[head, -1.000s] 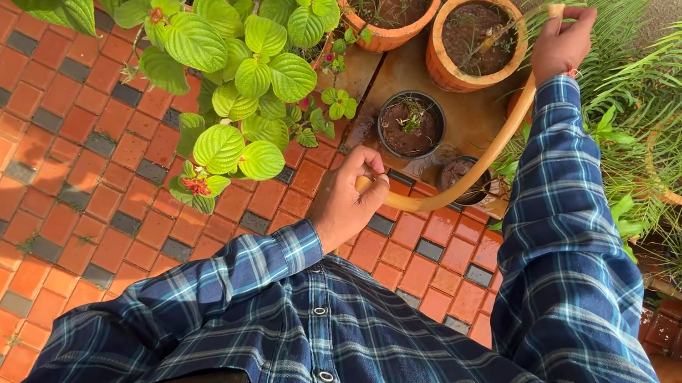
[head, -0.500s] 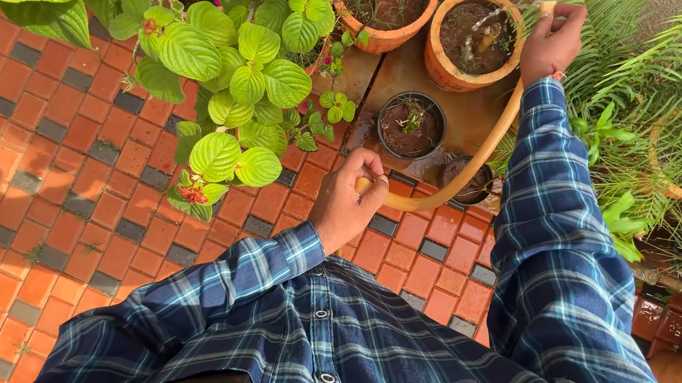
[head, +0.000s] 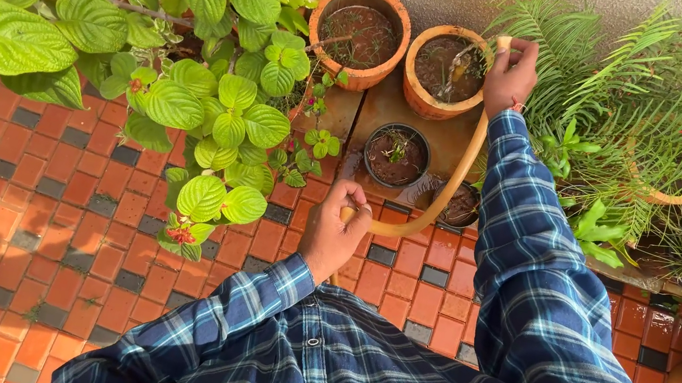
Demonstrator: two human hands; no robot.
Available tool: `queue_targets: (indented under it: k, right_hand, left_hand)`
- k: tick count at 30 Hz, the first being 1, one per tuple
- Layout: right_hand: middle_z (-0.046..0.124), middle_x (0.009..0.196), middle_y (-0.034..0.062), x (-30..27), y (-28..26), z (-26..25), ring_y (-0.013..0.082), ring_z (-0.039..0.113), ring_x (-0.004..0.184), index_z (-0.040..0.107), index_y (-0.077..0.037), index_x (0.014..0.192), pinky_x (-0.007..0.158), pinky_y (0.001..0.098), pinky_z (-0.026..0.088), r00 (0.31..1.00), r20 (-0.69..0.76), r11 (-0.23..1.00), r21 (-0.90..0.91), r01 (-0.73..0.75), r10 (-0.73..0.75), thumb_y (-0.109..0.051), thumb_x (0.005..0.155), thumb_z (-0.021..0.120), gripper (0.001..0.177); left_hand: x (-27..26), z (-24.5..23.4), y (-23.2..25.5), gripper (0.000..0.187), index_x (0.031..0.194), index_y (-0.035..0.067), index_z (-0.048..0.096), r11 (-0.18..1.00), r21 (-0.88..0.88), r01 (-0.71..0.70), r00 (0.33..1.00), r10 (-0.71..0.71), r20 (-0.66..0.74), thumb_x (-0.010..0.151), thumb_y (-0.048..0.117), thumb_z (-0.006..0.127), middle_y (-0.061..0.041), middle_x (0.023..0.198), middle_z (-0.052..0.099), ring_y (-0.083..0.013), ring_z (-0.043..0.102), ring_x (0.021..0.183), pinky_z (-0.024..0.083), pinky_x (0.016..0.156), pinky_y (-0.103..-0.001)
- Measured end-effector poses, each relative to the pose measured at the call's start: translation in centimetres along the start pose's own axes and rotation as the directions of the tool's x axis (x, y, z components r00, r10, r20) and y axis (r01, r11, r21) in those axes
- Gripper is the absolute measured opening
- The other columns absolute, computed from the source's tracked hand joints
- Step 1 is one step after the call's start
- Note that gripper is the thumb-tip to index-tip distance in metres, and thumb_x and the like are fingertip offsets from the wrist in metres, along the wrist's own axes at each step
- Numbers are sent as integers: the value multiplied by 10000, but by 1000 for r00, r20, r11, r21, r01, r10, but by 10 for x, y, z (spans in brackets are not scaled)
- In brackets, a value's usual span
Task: The person waters several potted plants on a balcony using a garden hose.
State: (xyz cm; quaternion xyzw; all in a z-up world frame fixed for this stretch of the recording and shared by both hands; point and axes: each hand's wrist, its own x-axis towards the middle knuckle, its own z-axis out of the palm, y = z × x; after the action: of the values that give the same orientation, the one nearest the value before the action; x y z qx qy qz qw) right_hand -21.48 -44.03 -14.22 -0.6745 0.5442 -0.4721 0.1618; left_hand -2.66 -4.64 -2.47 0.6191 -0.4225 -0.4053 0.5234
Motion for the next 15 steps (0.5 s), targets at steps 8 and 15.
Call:
queue_targets:
  k: [8, 15]
  right_hand:
    - [732, 818, 93, -1, 1, 0, 209, 723, 715, 600, -66, 1140, 644, 373, 556, 999, -13, 999, 24, -31, 31, -95, 1005, 679, 160]
    - [735, 811, 67, 3, 7, -6, 161, 722, 679, 587, -53, 1153, 594, 318, 551, 998, -44, 995, 94, 45, -41, -82, 1042, 663, 138]
  left_hand:
    - [4, 0, 3, 140, 1045, 70, 548, 999, 32, 20, 1000, -20, 19, 969, 113, 658, -66, 815, 665, -160, 667, 727, 522, 626, -325]
    - [3, 0, 5, 148, 1056, 73, 544, 999, 7, 37, 999, -38, 36, 966, 124, 651, -60, 854, 665, -161, 674, 745, 529, 639, -326]
